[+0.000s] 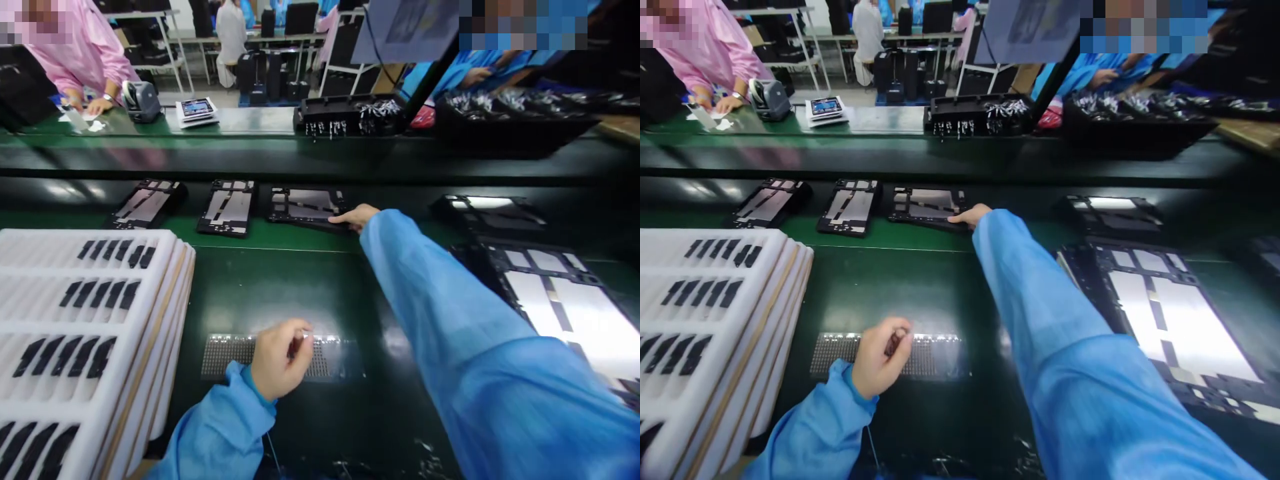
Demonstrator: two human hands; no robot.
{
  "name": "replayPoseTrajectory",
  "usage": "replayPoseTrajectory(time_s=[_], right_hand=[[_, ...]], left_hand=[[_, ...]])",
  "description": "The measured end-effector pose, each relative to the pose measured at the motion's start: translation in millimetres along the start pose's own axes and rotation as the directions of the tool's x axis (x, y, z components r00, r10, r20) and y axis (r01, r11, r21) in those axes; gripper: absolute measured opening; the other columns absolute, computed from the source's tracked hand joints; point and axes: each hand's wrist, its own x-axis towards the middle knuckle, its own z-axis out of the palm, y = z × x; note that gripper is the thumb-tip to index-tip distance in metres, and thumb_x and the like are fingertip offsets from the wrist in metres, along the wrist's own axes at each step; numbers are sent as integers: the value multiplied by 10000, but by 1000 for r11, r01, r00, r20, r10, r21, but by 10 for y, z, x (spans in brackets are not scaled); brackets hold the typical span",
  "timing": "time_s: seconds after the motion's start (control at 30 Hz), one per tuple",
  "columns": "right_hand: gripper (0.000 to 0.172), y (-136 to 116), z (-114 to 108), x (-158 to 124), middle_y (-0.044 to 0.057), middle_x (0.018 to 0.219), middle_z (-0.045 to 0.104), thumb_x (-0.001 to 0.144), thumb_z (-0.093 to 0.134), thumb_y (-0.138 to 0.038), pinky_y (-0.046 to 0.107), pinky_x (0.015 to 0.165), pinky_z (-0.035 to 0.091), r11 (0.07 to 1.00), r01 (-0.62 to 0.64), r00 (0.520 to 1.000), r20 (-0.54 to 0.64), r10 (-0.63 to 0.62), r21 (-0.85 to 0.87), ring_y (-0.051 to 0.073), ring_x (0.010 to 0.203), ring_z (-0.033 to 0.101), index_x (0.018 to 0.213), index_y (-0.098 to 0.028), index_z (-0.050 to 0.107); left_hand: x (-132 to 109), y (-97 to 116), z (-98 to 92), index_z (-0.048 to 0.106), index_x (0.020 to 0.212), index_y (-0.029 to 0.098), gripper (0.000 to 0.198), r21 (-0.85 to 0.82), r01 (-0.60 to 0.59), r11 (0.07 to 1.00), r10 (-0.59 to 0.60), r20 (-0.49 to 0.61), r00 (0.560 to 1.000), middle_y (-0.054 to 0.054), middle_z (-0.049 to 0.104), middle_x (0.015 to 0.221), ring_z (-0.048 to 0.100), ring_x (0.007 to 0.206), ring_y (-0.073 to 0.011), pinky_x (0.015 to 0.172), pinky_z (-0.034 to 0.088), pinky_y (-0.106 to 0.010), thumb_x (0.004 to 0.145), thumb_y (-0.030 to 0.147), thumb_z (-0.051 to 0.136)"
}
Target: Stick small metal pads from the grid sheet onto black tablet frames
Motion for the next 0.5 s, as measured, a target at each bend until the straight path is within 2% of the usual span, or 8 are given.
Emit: replayPoseTrajectory(time_s=[0.1, 0.17, 0.23, 0.27, 0.33, 0.37, 0.43, 0.5], right_hand=[[401, -57, 253, -348, 91, 1322, 772, 1092, 775, -456, 426, 928, 711, 956, -293, 953, 86, 290, 26, 223, 1088, 786, 1378, -181, 719], [323, -96, 315, -857, 25, 987, 749, 1092, 767, -464, 286, 679, 621, 928, -368, 921, 158, 356, 51, 139, 770, 694, 1173, -153, 739], [393, -97, 149, -1569, -59, 651, 535, 1035, 817, -507, 234, 489, 374, 921, -382, 904, 243, 353, 80, 92, 535, 431, 889, -167, 685], [462, -80, -23, -1960, -76, 584, 460, 974, 870, -550, 242, 477, 315, 920, -383, 891, 300, 342, 88, 92, 520, 382, 790, -191, 645], [585, -18, -485, -2707, -21, 612, 523, 878, 896, -682, 284, 548, 418, 920, -377, 854, 423, 302, 104, 127, 589, 474, 674, -207, 622], [603, 18, -736, -3024, 25, 676, 587, 928, 805, -729, 321, 619, 502, 935, -325, 843, 492, 218, 141, 162, 654, 546, 664, -207, 659], [619, 89, -1175, -3495, 92, 744, 671, 995, 688, -740, 374, 651, 569, 954, -251, 899, 405, 167, 165, 233, 735, 651, 663, -221, 747], [585, 148, -1446, -3742, 119, 748, 733, 999, 699, -723, 373, 551, 549, 956, -240, 956, 213, 202, 170, 236, 663, 648, 694, -241, 832]], left_hand=[[445, 155, 211, 714, 1388, 198, 402, -149, 146, 978, -157, -65, 985, -115, 736, 1373, 741, 1162, -223, 1027, 686, -434, 1115, 493, 720], [879, 259, 318, 680, 1463, 187, 482, -262, 207, 943, -245, -122, 962, -131, 704, 1455, 731, 1248, -262, 1072, 679, -486, 1099, 497, 742], [1243, 336, 355, 676, 1474, 186, 496, -344, 250, 905, -310, -131, 942, -134, 697, 1477, 723, 1285, -277, 1098, 671, -510, 1093, 493, 752], [1345, 359, 355, 683, 1468, 203, 475, -366, 268, 891, -331, -120, 936, -135, 697, 1485, 719, 1292, -277, 1102, 669, -511, 1096, 491, 748], [1337, 375, 350, 682, 1470, 201, 476, -378, 303, 875, -352, -66, 934, -135, 690, 1496, 714, 1302, -277, 1118, 662, -512, 1097, 490, 745], [1235, 372, 356, 681, 1472, 197, 480, -370, 325, 870, -354, -11, 935, -135, 691, 1492, 716, 1299, -276, 1117, 662, -512, 1096, 489, 746], [911, 361, 402, 684, 1456, 182, 479, -331, 382, 863, -347, 163, 924, -129, 708, 1451, 729, 1262, -268, 1091, 672, -500, 1091, 484, 756], [558, 369, 493, 699, 1412, 168, 455, -265, 437, 859, -323, 382, 866, -115, 734, 1375, 748, 1187, -247, 1030, 690, -462, 1088, 479, 765]])
